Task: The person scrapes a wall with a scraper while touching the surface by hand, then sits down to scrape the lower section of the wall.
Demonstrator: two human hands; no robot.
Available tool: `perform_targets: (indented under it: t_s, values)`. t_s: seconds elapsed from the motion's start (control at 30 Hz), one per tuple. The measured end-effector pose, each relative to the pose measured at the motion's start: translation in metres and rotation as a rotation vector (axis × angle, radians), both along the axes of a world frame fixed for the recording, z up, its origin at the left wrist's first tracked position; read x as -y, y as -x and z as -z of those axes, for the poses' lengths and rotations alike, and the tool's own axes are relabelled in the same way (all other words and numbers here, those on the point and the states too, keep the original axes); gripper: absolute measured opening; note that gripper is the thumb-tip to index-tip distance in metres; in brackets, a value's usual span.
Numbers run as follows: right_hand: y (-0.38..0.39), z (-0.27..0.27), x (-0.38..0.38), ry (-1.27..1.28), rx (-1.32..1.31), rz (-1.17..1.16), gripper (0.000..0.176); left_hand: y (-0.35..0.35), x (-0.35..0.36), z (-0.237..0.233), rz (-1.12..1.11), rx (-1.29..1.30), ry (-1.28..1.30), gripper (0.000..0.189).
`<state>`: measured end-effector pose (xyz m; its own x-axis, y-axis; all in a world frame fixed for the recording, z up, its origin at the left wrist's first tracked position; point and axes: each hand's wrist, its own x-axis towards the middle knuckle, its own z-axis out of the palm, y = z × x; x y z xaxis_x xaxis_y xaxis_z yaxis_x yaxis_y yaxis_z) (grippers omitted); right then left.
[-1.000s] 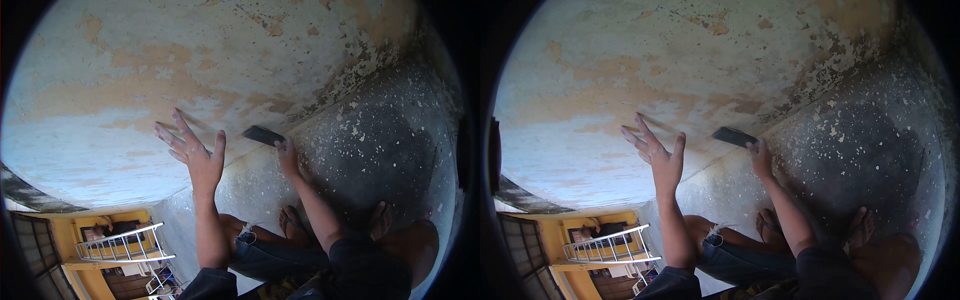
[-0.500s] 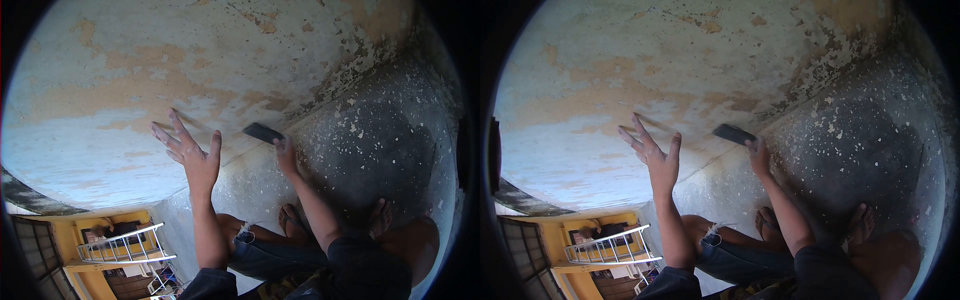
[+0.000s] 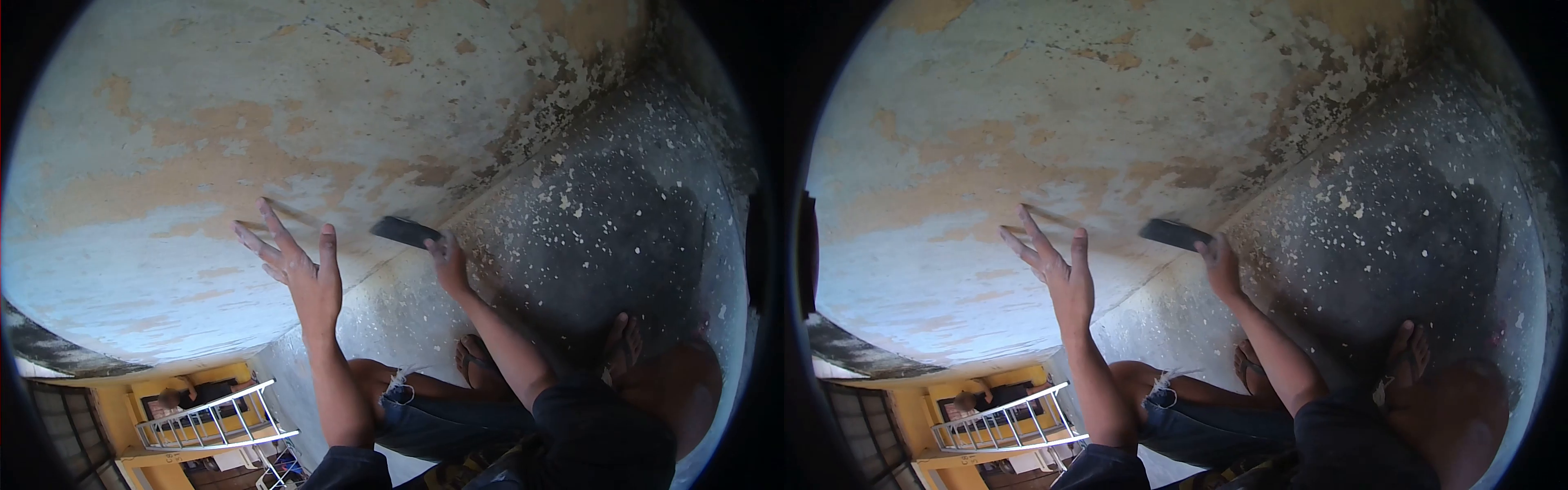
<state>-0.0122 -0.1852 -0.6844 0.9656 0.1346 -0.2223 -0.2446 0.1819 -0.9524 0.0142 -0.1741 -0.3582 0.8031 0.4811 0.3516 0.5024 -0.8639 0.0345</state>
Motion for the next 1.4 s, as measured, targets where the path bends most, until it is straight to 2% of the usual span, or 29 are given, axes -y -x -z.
perform_targets:
  t_s: [0.07,0.1,0.17,0.27,0.37,0.4,0.53,0.6,0.7,0.73,0.8,0.87,0.9,1.0,1.03,1.1,1.2,1.33,1.4]
  values:
    - [-0.025,-0.048,0.006,-0.106,-0.026,-0.165,0.046,-0.002,0.003,0.004,0.005,0.006,0.006,0.090]
    - [-0.034,-0.063,0.008,-0.105,-0.027,-0.158,0.046,-0.002,0.002,0.006,0.001,0.014,-0.004,0.089]
    - [-0.047,-0.084,0.008,-0.283,0.043,-0.199,0.045,-0.003,0.001,0.005,-0.003,0.025,-0.024,0.089]
    - [-0.043,-0.054,-0.001,-0.227,0.021,-0.149,0.045,-0.003,0.004,0.004,-0.024,0.027,-0.010,0.089]
    - [-0.020,0.011,0.006,-0.095,-0.012,-0.100,0.047,-0.003,0.008,0.002,-0.079,0.002,-0.078,0.083]
    - [-0.018,0.013,0.013,-0.008,-0.054,-0.109,0.047,-0.002,0.007,-0.001,-0.074,-0.019,-0.049,0.086]
    - [-0.017,0.004,0.000,-0.061,-0.106,-0.145,0.047,-0.001,0.008,-0.003,-0.067,-0.022,0.005,0.087]
    - [-0.034,-0.047,0.002,-0.270,-0.003,-0.174,0.047,-0.005,0.007,0.000,-0.052,0.000,0.010,0.087]
    - [-0.048,-0.085,0.009,-0.371,-0.007,-0.242,0.047,-0.001,0.007,0.000,-0.039,0.010,0.012,0.087]
    - [-0.047,-0.070,0.001,-0.374,0.001,-0.234,0.047,-0.003,0.008,-0.001,-0.043,0.007,0.015,0.087]
    - [-0.032,-0.020,-0.010,-0.199,-0.062,-0.162,0.048,-0.003,0.008,-0.003,-0.052,-0.002,0.001,0.088]
    - [-0.024,0.015,0.008,-0.114,-0.082,-0.162,0.048,-0.001,0.008,-0.003,-0.064,-0.016,-0.011,0.090]
    - [-0.025,0.018,0.015,-0.028,-0.103,-0.164,0.048,-0.001,0.007,-0.003,-0.061,-0.012,-0.013,0.091]
    - [-0.032,0.012,0.015,-0.073,-0.072,-0.195,0.047,0.004,0.006,-0.004,-0.074,-0.007,-0.005,0.093]
    - [-0.041,-0.005,0.017,-0.066,-0.068,-0.197,0.047,0.001,0.006,-0.003,-0.063,0.009,-0.006,0.094]
    - [-0.056,-0.049,0.017,-0.262,-0.035,-0.317,0.045,-0.002,0.008,0.000,-0.063,0.017,0.002,0.095]
    - [-0.059,-0.068,0.011,-0.294,0.045,-0.269,0.044,-0.005,0.011,0.001,-0.076,0.020,-0.021,0.094]
    - [-0.031,-0.010,0.003,-0.175,-0.054,-0.131,0.044,-0.006,0.016,-0.001,-0.105,0.005,-0.034,0.092]
    - [-0.024,0.000,0.015,-0.137,-0.219,-0.180,0.044,-0.004,0.015,-0.003,-0.090,0.007,-0.040,0.092]
